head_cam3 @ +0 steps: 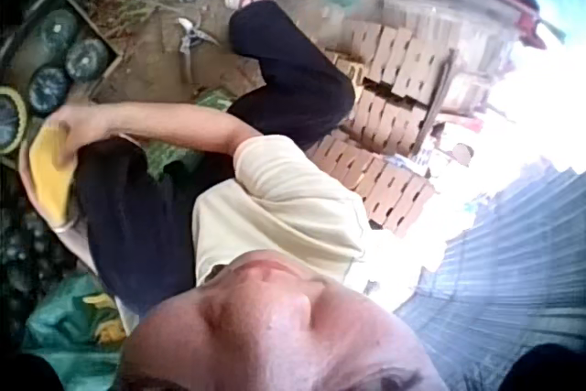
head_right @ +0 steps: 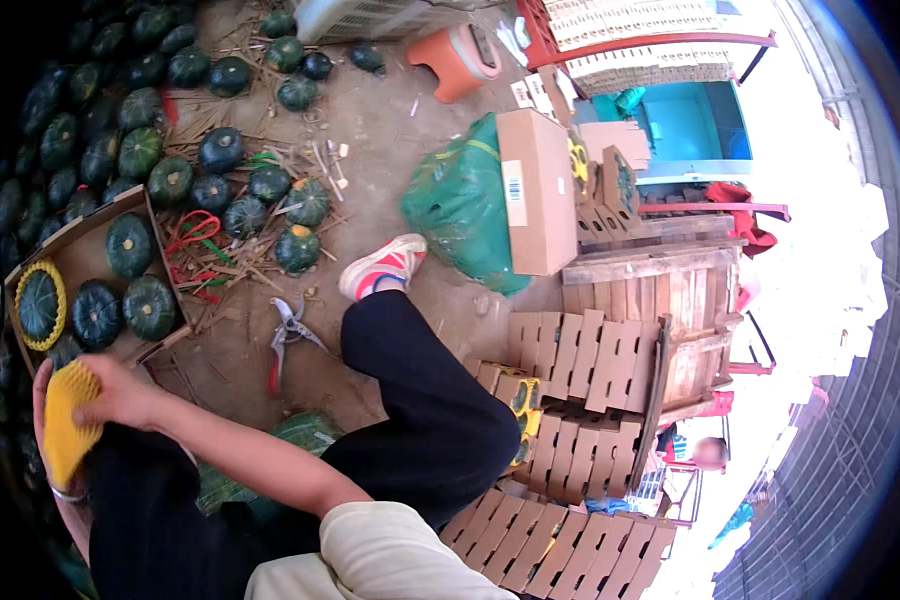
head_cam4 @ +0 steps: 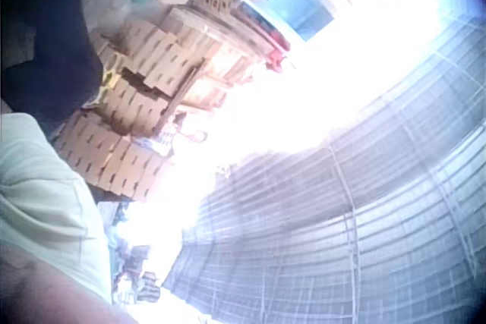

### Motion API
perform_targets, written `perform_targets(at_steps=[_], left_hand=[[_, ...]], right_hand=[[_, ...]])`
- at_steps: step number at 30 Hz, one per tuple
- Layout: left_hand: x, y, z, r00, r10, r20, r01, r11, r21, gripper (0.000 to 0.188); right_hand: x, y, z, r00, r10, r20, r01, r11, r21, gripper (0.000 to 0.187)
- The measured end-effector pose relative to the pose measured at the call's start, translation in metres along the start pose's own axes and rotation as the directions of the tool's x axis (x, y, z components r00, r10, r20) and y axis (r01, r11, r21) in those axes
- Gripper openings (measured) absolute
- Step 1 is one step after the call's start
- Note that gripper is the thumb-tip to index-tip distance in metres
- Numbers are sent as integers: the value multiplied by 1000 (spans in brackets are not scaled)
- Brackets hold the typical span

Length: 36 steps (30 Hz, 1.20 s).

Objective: The person sits on the floor and uses pruning shears to trim the stems of small green pumpkins. They then wrap each pumpkin in a yellow foam net and place it into a cardboard box. The process is repeated for multiple pumpkins until the box is filled.

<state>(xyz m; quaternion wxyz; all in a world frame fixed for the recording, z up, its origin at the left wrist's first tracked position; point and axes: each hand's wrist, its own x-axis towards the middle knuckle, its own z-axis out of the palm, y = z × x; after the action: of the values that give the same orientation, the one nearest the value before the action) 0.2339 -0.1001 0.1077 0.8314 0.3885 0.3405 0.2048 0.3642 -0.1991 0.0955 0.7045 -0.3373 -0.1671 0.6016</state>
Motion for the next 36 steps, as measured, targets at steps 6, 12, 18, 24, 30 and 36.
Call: perform_targets(at_steps=[6,12,18,24,30,36], left_hand=[[-5,10,-38,872,472,132,-278,253,927,41],[-19,40,-46,901,-74,428,258,884,-389,63],[-22,12,-46,979,-33,-200,158,741,652,33],[45,-27,-73,885,-41,-464,272,855,441,21],[-11,-15,-57,789,127,-601,-164,987,-6,11],[-14,31,-54,991,-26,-134,-43,872,-488,28]], right_hand=[[4,17,9,959,279,-50,-283,949,-141,22],[-6,19,26,872,477,113,-483,875,35,34],[61,-6,15,970,192,-149,-205,976,-75,17],[114,33,-13,998,66,-5,-9,63,-998,22],[78,10,13,1000,-1,-14,-14,134,-991,24],[44,3,50,996,-81,-32,-11,242,-970,22]])
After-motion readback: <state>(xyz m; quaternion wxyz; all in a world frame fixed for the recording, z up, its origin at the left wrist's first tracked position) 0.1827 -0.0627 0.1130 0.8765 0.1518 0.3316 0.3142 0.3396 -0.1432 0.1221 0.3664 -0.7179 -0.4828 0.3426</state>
